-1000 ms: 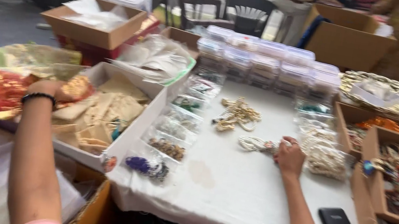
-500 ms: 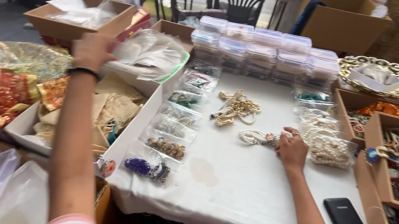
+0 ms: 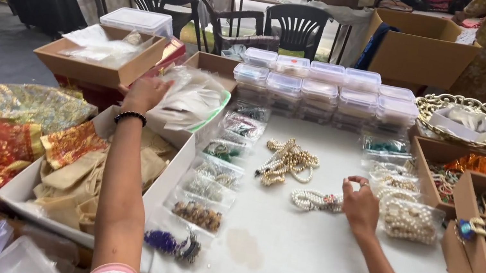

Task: Sorting and packing pearl necklaces and other jewelry items into small plastic bags at a crowded workstation.

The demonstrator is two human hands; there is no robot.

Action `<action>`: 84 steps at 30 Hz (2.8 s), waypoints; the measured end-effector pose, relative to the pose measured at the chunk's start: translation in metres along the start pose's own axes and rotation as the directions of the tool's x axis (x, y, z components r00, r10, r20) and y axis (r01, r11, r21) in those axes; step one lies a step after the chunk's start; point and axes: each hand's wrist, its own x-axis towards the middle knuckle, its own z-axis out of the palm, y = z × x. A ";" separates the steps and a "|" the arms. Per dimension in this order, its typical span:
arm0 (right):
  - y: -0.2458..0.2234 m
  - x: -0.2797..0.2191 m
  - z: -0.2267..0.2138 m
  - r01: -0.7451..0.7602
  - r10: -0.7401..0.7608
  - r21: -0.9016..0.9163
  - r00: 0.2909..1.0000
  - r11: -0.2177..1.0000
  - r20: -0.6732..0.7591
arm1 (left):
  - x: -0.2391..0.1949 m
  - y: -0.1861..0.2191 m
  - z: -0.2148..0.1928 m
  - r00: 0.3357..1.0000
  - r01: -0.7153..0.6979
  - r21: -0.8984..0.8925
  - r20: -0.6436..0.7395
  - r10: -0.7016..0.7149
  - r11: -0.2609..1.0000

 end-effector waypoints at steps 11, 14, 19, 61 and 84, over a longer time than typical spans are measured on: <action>-0.010 -0.009 0.013 0.145 -0.147 0.035 0.987 0.989 0.071 | 0.061 0.035 0.009 0.941 0.017 0.305 -0.328 0.088 0.952; -0.007 -0.009 0.012 0.123 -0.127 0.070 0.990 0.990 0.056 | 0.050 0.042 0.017 0.919 -0.050 0.254 -0.367 0.144 0.966; 0.000 -0.015 0.015 0.201 -0.201 0.108 0.980 0.974 -0.009 | 0.020 0.069 0.004 0.834 -0.360 0.022 -0.440 0.333 0.932; -0.003 -0.023 -0.025 -0.058 -0.580 0.904 0.749 0.424 0.320 | -0.228 0.282 0.180 0.699 0.121 -0.992 0.059 0.713 -0.036; -0.001 -0.018 -0.026 -0.310 0.060 0.751 0.938 0.583 0.341 | -0.277 0.271 0.208 0.570 -0.816 -0.208 -0.443 0.693 0.539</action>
